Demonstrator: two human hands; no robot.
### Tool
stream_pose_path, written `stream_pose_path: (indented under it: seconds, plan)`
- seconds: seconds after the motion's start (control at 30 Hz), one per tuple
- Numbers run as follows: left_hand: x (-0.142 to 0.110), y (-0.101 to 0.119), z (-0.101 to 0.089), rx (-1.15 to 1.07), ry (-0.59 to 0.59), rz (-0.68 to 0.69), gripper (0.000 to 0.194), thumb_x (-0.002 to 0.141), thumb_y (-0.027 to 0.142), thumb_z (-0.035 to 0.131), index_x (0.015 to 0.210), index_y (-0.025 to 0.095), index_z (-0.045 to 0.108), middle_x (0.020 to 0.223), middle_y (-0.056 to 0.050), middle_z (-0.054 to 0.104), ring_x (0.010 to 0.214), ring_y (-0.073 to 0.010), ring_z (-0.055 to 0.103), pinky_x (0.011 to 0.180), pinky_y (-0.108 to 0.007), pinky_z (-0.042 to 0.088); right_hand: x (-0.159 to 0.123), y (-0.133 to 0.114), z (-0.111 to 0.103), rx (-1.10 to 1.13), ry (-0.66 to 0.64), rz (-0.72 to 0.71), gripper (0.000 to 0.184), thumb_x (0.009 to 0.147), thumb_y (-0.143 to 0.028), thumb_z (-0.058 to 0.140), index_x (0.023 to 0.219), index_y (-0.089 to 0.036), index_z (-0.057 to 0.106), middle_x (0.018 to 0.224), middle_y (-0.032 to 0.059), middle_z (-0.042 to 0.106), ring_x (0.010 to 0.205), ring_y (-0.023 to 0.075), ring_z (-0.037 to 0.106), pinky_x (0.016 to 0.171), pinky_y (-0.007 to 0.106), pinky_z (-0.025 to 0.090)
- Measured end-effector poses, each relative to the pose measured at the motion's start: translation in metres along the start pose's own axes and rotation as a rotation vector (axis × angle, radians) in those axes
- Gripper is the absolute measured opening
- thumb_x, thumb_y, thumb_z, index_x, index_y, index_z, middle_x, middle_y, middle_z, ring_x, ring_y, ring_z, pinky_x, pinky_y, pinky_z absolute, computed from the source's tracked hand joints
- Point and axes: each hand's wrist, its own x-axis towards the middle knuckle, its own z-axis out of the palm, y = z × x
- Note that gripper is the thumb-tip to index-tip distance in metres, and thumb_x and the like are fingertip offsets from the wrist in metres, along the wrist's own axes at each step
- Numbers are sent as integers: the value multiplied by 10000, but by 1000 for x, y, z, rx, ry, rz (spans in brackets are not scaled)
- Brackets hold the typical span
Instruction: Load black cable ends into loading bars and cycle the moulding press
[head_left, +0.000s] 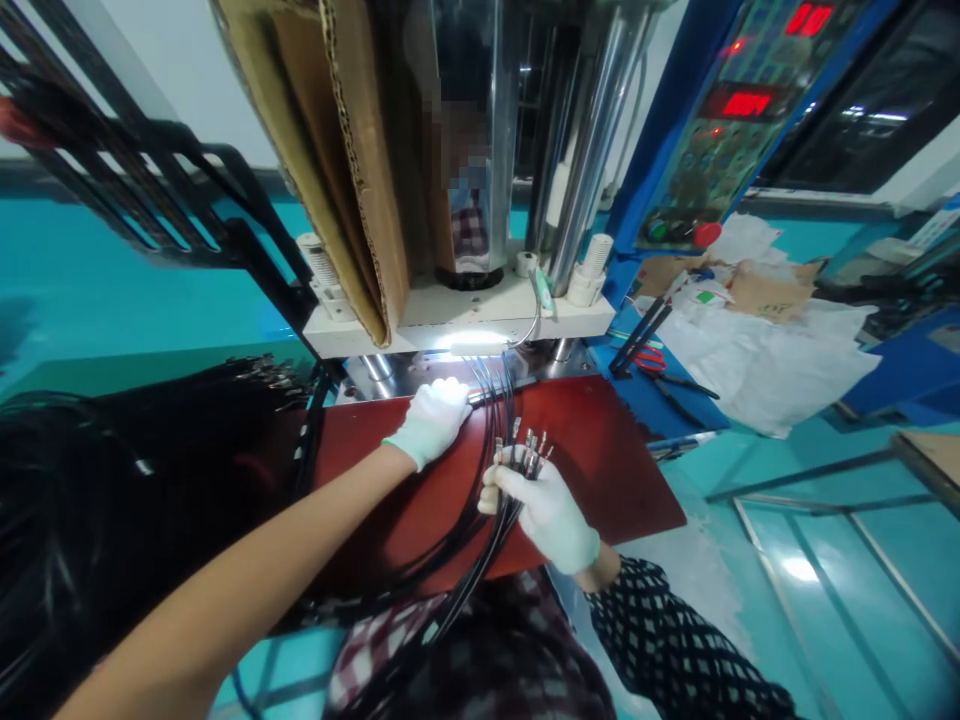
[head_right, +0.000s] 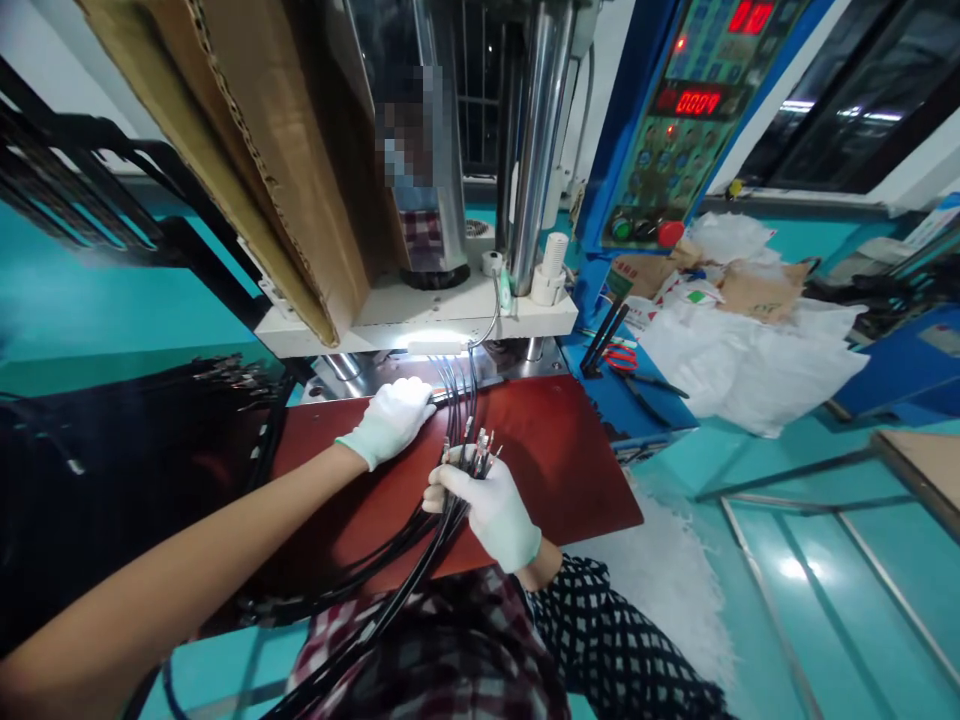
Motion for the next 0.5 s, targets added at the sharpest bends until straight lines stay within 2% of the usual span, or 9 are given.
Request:
stream_pose_path:
  seconds: [0.13, 0.27, 0.33, 0.4, 0.5]
  plan:
    - [-28, -6, -6, -32, -87, -125, 351, 991, 257, 325, 1137, 79, 590, 1027, -214, 664, 870, -328, 687, 767, -449, 511, -2, 1, 4, 11, 0, 50, 374, 716, -391, 856, 937, -147, 677, 711, -4, 646, 556, 86, 555, 562, 250, 510]
    - [-60, -29, -15, -133, -156, -234, 338, 989, 330, 339, 1128, 116, 560, 905, -160, 696, 796, -305, 699, 741, -420, 511, 1, -4, 9, -13, -56, 110, 344, 734, -408, 838, 881, -129, 701, 617, -34, 563, 472, 32, 369, 465, 200, 360]
    - [-75, -42, -18, -344, -148, -304, 321, 978, 390, 364, 1009, 155, 581, 847, -108, 681, 769, -264, 679, 727, -371, 498, 5, -4, 10, -30, -63, 134, 344, 720, -407, 849, 845, -129, 690, 594, -45, 536, 460, 20, 314, 453, 193, 307]
    - [-89, -50, -20, -638, -114, -384, 383, 972, 465, 363, 873, 172, 588, 734, -61, 628, 659, -206, 630, 648, -312, 474, 11, -4, 11, -50, -60, 152, 349, 714, -414, 853, 818, -132, 675, 583, -47, 530, 458, 18, 299, 448, 192, 278]
    - [-106, -50, -20, -1035, -115, -445, 526, 967, 598, 317, 890, 159, 597, 577, 16, 501, 415, -121, 449, 444, -240, 346, 16, -8, 15, -115, -83, 150, 337, 726, -417, 840, 802, -138, 665, 569, -41, 545, 443, 25, 313, 433, 197, 267]
